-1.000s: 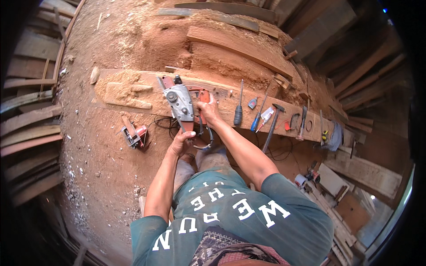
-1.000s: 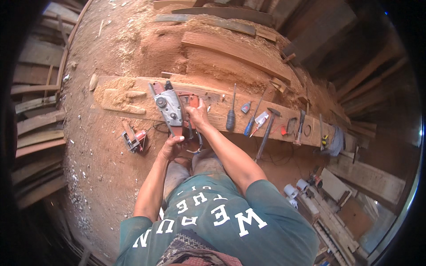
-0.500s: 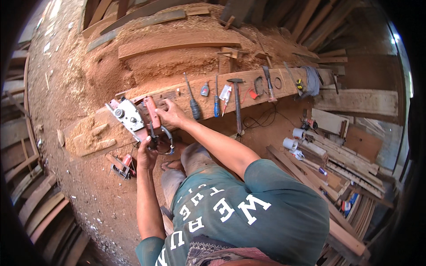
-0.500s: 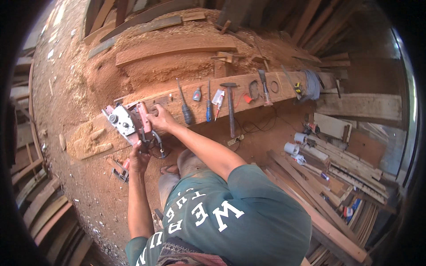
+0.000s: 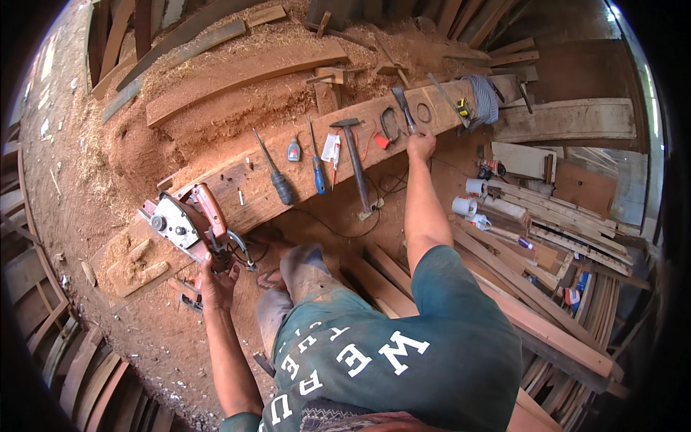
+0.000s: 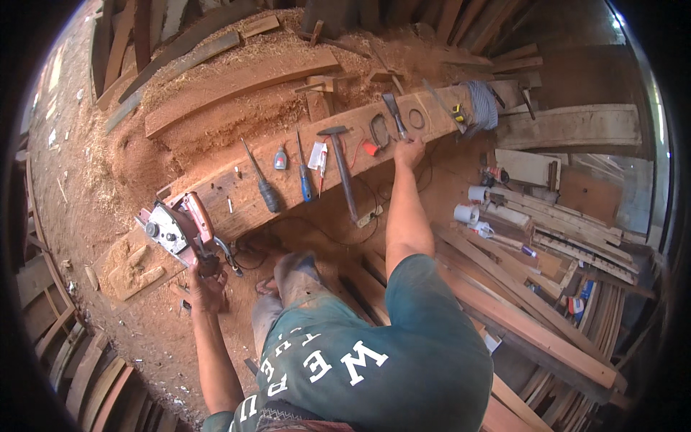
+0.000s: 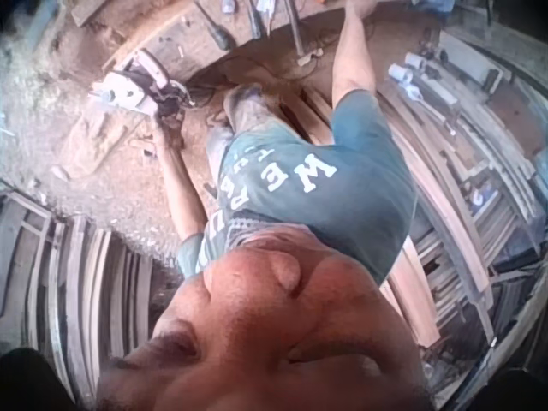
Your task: The person plugs in an electric planer and uses it to smooth a piece of wood on a workbench. They then apply a substance from a small white bottle to the planer's blade area and continue planing the wood.
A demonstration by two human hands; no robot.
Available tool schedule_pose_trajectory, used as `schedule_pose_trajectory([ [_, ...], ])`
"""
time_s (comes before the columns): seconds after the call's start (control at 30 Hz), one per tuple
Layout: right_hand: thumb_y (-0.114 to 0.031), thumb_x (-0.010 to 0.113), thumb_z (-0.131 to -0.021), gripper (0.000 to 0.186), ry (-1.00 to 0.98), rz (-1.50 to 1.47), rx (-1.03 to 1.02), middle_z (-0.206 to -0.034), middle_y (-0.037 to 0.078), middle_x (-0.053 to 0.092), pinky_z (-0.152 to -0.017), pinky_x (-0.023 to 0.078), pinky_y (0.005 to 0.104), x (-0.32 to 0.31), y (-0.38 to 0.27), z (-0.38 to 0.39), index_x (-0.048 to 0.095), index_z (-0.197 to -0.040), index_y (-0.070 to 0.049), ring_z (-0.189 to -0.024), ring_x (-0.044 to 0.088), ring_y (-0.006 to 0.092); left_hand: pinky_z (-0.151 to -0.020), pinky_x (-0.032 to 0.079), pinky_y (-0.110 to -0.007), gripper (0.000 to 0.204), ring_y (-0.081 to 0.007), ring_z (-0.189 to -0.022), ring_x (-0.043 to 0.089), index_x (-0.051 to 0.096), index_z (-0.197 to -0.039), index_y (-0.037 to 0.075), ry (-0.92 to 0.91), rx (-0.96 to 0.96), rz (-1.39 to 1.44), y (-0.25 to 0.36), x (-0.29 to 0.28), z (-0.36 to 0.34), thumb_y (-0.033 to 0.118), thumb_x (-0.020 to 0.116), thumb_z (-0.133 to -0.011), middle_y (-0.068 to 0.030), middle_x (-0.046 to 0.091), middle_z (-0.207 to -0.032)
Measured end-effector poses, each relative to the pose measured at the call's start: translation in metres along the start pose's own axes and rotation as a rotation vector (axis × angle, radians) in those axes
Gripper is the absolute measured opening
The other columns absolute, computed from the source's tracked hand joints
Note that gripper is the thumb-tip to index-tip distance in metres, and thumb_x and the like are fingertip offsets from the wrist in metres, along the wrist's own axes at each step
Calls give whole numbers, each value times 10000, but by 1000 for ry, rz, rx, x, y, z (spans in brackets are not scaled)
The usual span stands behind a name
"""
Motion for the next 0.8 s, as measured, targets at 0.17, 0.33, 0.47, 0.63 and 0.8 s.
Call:
schedule_pose_trajectory([
  [0.17,-103,683,-828,228,-32,-49,23,-1000,197,756,-867,554,436,-24,29,2,764,-1014,2,-950,732,359,-880,556,-361,491,-196,-1011,668,616,-1290,176,2,8,-14,-3,-2,1,507,720,-942,-13,703,-1149],
  [0.33,-136,711,-865,243,-145,-141,-111,-1066,186,740,-842,568,388,-49,23,36,754,-1053,13,-914,748,296,-871,556,-359,567,-193,-1034,661,568,-1341,160,-14,50,-22,-11,2,-2,569,666,-961,-15,678,-1198],
  [0.47,-101,693,-879,209,-213,-236,-135,-1010,163,746,-851,574,366,-59,-2,70,739,-1042,22,-896,743,244,-871,557,-360,675,-239,-1094,645,509,-1387,82,-17,56,38,-14,3,-5,576,672,-956,-79,631,-1269],
  [0.63,-167,672,-918,242,-566,-503,-208,-901,154,739,-777,566,393,-43,-84,152,720,-1066,19,-838,723,256,-911,554,-373,738,-228,-1110,619,480,-1446,120,13,81,-6,-15,-7,-6,566,736,-916,-91,605,-1270],
  [0.8,-133,684,-912,313,-1049,-558,-801,-1166,188,704,-906,558,408,-32,-256,295,700,-1190,10,-995,690,321,-885,560,-350,586,-202,-1036,672,599,-1325,141,88,96,29,-10,-4,-1,516,764,-907,-54,690,-1213],
])
Point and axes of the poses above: each hand's wrist, its own z-axis away from the middle knuckle, its own x-axis out of the palm, y = z × x, the point moved 4 cm from there along -z, towards the middle knuckle
